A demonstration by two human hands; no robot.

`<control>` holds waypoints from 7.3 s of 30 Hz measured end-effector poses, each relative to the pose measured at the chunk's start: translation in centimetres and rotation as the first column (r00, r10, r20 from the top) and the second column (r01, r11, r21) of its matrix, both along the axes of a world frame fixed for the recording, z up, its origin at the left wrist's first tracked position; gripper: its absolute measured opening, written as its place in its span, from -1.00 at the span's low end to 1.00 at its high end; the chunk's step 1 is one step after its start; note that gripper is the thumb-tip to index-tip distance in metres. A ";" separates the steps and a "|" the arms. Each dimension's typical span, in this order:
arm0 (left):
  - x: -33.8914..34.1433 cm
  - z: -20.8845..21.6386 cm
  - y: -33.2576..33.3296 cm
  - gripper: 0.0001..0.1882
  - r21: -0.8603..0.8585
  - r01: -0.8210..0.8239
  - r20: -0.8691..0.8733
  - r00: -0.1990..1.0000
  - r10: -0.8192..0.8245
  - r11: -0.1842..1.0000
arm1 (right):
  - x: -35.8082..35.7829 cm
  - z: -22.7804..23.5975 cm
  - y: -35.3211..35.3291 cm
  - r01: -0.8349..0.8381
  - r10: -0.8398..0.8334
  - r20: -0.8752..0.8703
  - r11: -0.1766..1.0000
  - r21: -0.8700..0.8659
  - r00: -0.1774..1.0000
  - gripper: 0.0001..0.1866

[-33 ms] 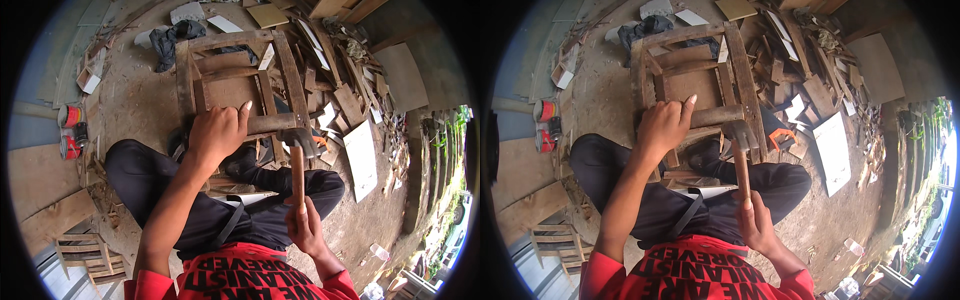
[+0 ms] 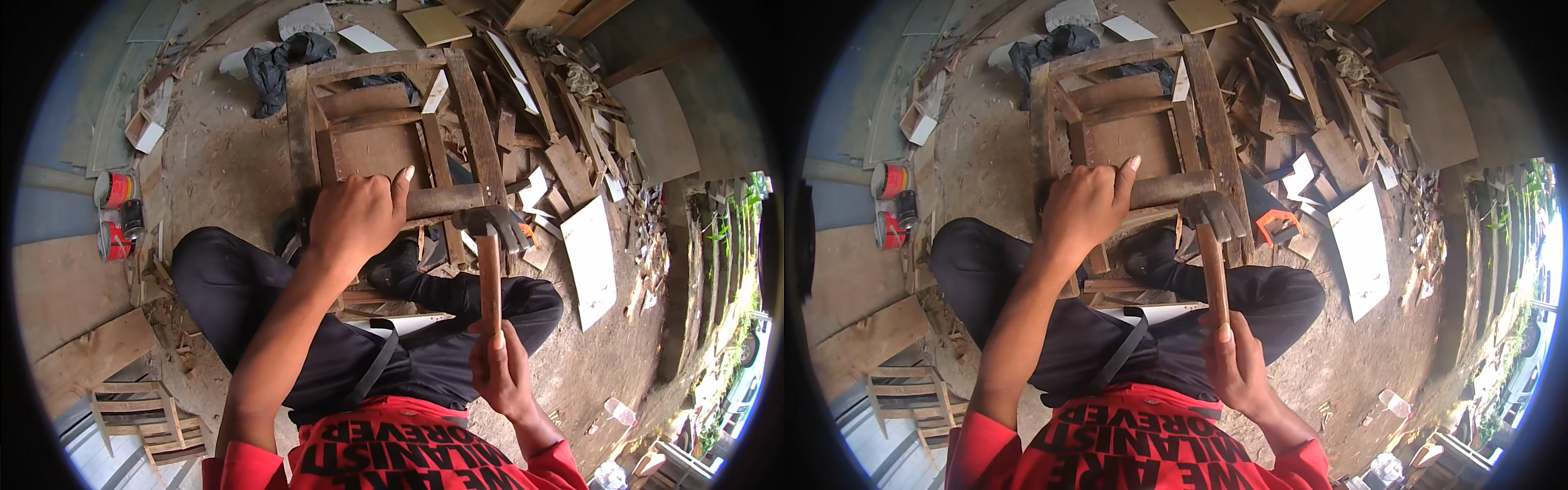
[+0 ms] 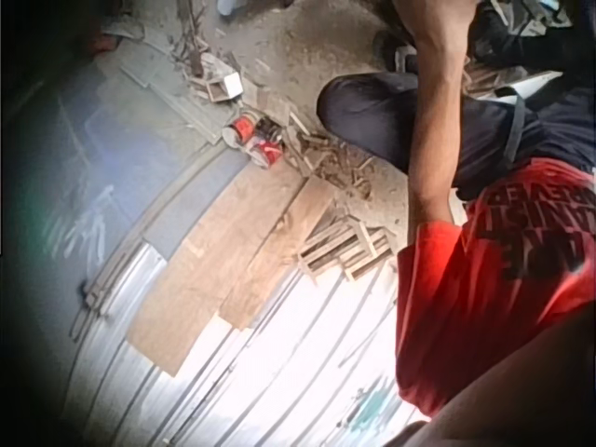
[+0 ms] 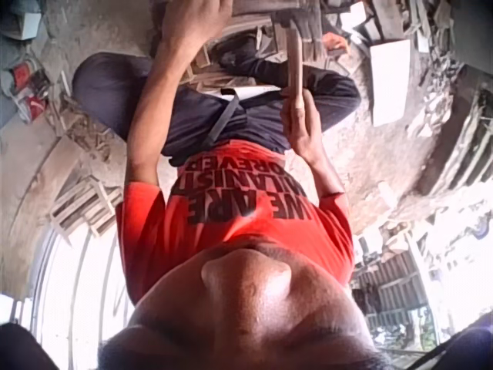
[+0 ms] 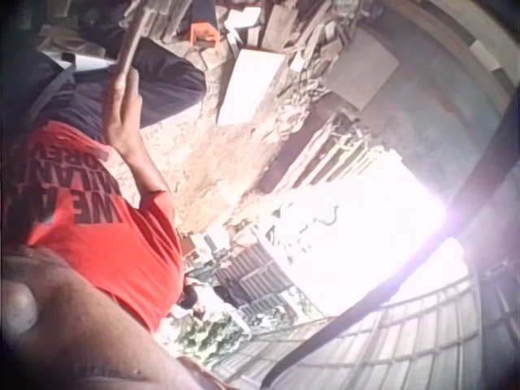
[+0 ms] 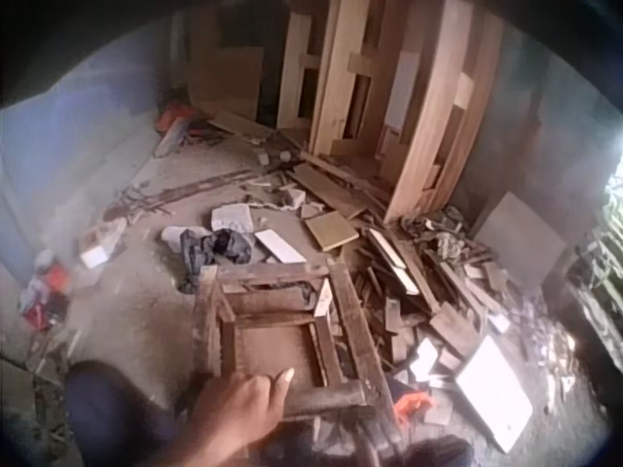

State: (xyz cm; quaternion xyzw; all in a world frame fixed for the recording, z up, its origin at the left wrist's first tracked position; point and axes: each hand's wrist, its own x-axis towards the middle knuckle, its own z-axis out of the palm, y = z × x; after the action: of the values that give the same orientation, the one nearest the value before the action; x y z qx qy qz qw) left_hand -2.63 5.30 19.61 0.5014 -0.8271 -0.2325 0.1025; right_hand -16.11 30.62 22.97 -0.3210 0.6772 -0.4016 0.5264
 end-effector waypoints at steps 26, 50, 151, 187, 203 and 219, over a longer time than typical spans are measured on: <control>1.8 -0.3 -0.5 -0.45 -0.244 0.201 -0.026 0.977 -0.214 0.949 | 1.4 -3.3 -2.4 -0.125 0.115 -0.089 0.986 -0.115 0.989 -0.59; 8.5 -2.5 -2.5 -0.51 -0.234 0.380 -0.160 0.893 -0.421 0.895 | 4.3 0.5 -5.7 -0.368 0.357 -0.094 0.916 -0.162 0.929 -0.53; 6.9 -1.2 1.5 -0.13 -0.359 0.092 -0.167 0.973 -0.161 0.929 | 1.3 -3.4 -3.0 -0.328 0.300 -0.185 0.934 -0.142 0.936 -0.59; 0.3 6.2 -10.3 -0.34 -0.470 0.184 -0.073 0.966 -0.246 0.863 | -14.6 -26.4 -2.8 0.600 -0.517 -0.487 0.800 0.019 0.704 -0.39; 8.2 8.6 -5.7 -0.08 0.355 -0.202 -0.811 0.420 0.408 0.913 | -16.7 -29.7 -8.1 0.231 -0.306 -0.841 0.947 -0.222 0.446 -0.65; 7.8 -0.8 -10.5 -0.26 0.599 0.335 -0.800 0.226 0.555 0.727 | -11.7 -1.5 -24.1 0.414 -0.291 0.311 0.770 -0.485 0.905 -0.60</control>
State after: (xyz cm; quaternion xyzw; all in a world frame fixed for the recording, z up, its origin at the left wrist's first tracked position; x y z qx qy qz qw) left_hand 5.16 -5.22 18.84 0.3073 -0.3881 -0.7612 0.4189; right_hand -27.86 6.51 21.46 -0.2765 0.5223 -0.7006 0.4000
